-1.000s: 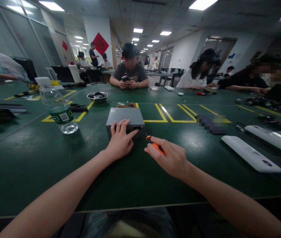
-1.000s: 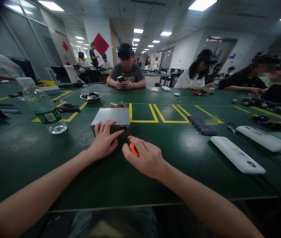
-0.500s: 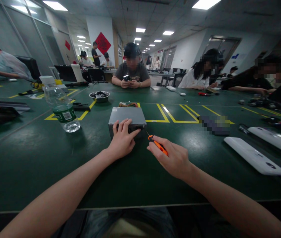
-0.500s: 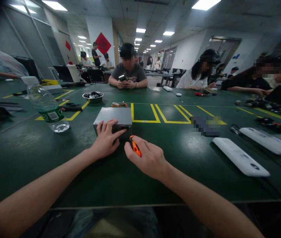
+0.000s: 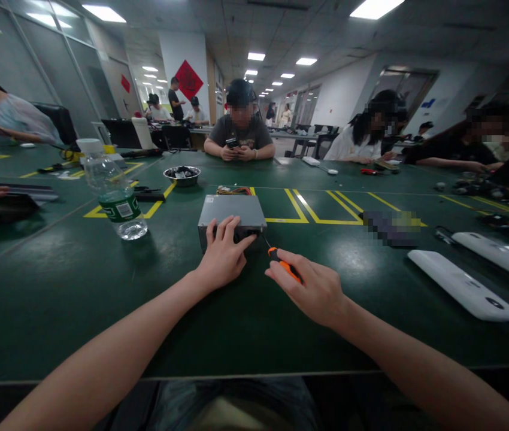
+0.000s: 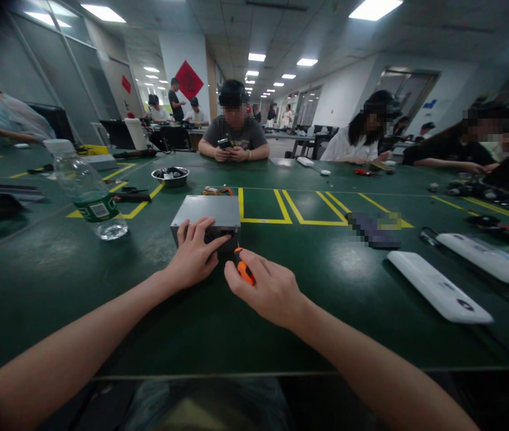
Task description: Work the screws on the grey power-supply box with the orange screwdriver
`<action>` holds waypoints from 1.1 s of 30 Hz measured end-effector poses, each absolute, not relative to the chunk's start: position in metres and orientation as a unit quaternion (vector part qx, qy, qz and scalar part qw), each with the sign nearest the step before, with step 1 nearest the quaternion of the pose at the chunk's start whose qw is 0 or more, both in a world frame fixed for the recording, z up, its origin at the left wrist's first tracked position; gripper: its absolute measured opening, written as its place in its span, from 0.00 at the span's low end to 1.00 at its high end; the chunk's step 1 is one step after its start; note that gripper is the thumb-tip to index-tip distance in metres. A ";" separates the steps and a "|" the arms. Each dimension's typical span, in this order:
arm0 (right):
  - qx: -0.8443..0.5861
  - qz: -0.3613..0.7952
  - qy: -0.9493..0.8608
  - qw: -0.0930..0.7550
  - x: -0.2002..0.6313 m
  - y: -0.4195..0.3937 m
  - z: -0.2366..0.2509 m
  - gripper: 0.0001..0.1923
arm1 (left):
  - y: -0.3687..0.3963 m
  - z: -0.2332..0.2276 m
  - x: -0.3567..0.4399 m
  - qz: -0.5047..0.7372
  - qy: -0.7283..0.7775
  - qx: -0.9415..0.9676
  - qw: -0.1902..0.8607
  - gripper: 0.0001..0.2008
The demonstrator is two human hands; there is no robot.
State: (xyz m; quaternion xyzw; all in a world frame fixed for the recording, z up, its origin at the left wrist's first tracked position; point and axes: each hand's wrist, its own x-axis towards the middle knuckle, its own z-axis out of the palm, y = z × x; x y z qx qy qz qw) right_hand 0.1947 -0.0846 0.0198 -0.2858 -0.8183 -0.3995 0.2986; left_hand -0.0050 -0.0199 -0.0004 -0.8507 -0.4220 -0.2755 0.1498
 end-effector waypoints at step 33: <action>-0.329 -0.402 -0.794 0.317 0.193 -0.087 0.029 0.06 | -0.030 -0.001 0.009 -0.194 -0.426 -0.855 0.225 0.25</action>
